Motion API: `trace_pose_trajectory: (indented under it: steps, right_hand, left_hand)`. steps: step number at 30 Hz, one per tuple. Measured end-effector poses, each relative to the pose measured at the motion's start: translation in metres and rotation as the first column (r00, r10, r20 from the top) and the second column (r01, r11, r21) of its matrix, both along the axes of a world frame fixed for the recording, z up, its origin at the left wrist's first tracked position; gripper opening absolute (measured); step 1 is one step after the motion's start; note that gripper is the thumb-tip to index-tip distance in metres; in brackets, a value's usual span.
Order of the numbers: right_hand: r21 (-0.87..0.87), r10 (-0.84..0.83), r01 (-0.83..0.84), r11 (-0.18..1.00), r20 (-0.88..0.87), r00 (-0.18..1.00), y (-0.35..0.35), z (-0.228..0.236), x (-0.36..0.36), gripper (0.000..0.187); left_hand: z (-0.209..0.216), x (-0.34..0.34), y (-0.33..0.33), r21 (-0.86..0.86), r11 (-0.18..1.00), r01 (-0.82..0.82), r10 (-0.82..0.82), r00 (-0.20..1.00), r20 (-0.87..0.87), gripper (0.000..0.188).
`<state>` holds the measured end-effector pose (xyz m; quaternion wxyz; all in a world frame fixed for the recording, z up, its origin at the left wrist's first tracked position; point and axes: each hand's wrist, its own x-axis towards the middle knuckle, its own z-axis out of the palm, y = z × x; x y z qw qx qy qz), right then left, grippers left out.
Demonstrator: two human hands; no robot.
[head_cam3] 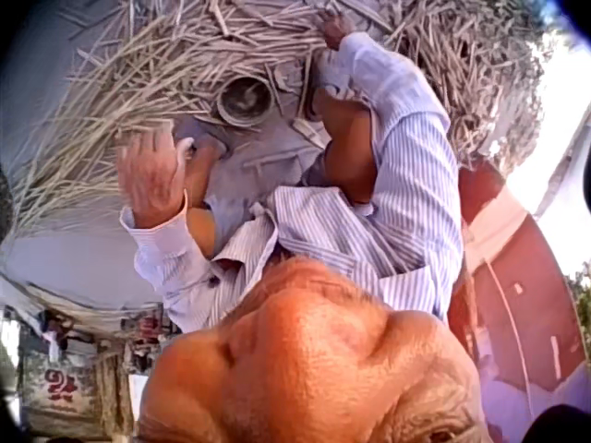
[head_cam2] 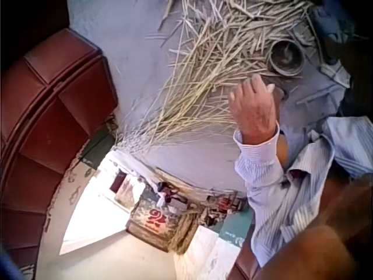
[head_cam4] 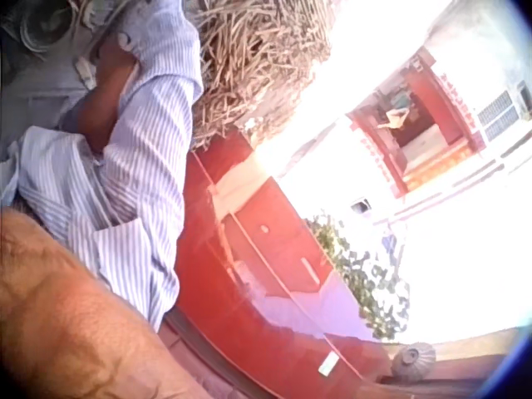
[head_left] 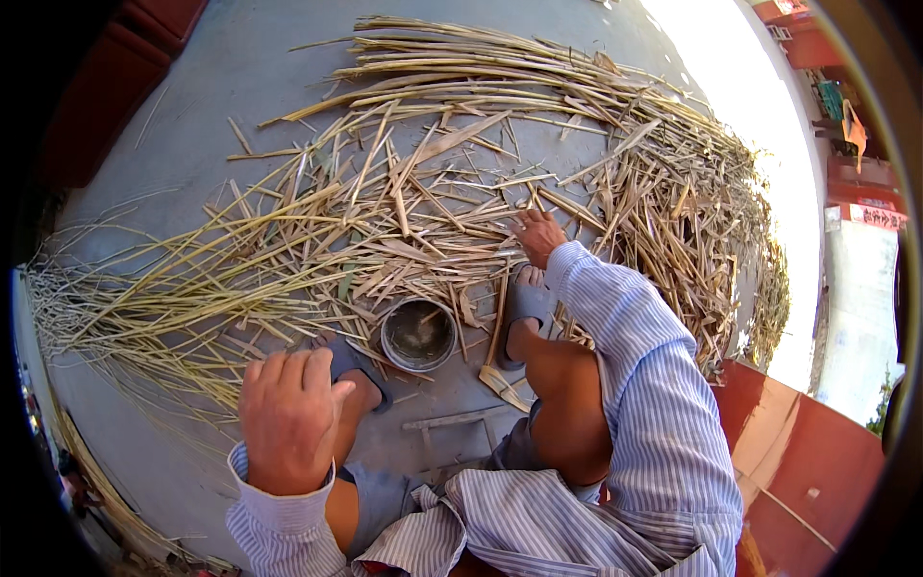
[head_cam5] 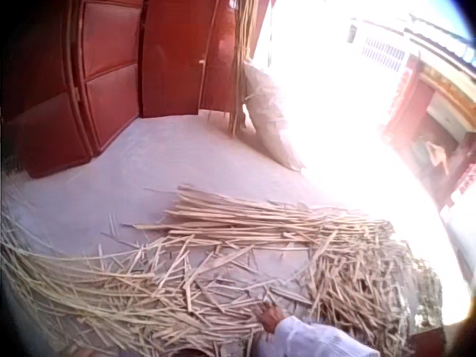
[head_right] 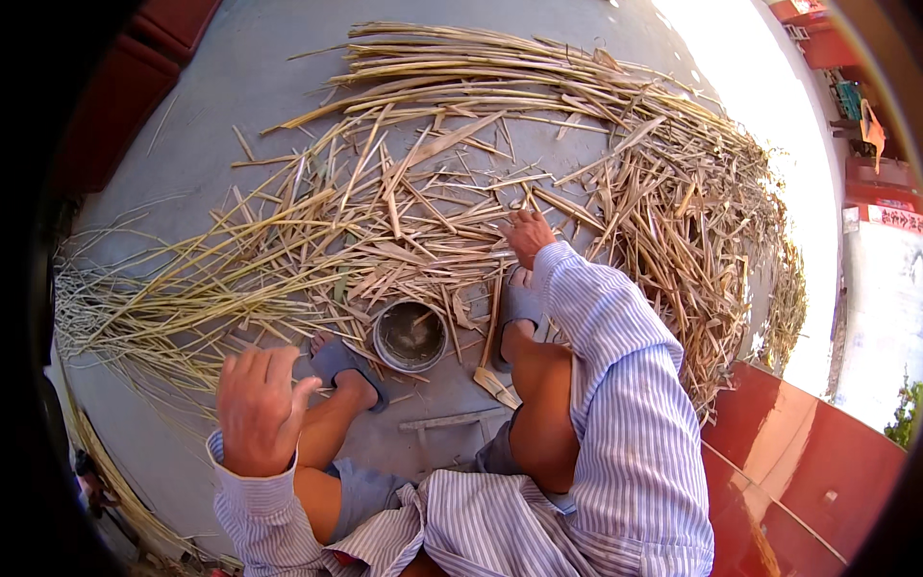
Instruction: The person sits on the floor and repeatedly strips dried plant stalks by hand, separating thin fibers from the main stem. The fibers are placed in a pile to the left, while the remaining stalks and debris are discarded to the right.
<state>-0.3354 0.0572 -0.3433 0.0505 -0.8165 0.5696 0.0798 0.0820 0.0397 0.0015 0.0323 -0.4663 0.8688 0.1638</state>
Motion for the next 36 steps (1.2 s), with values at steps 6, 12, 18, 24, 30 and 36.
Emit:
trace_pose_trajectory:
  steps: [6, 12, 18, 24, 30, 36]
  right_hand:
    - [0.676, -0.188, 0.606, 0.419, -0.589, 0.786, 0.058, -0.029, -0.140, 0.030]
    - [0.475, -0.595, 0.630, 0.614, -0.244, 0.765, -0.066, -0.025, -0.142, 0.029]
    - [0.065, -0.522, 0.518, 0.853, 0.103, 0.847, -0.207, -0.074, -0.061, 0.030]
    - [-0.061, -0.599, 0.599, 0.799, 0.020, 0.801, -0.246, -0.094, -0.027, 0.053]
    - [-0.102, -0.441, 0.430, 0.897, -0.143, 0.886, -0.224, -0.087, -0.037, 0.029]
    - [-0.233, -0.470, 0.412, 0.881, -0.333, 0.817, -0.154, -0.026, -0.129, 0.017]
  left_hand:
    - [-0.018, -0.030, -0.027, 0.136, 0.987, 0.086, -0.091, 0.995, 0.029, 0.044]
    - [-0.028, -0.049, -0.055, 0.211, 0.973, 0.089, -0.093, 0.996, 0.011, 0.042]
    - [-0.043, -0.050, -0.075, 0.224, 0.972, 0.074, -0.087, 0.995, 0.048, 0.043]
    - [-0.053, -0.034, -0.088, 0.235, 0.972, -0.015, -0.014, 0.993, 0.120, 0.045]
    - [-0.054, -0.024, -0.094, 0.197, 0.979, -0.048, 0.019, 0.989, 0.147, 0.045]
    - [-0.041, -0.025, -0.080, 0.156, 0.987, -0.026, 0.007, 0.993, 0.122, 0.044]
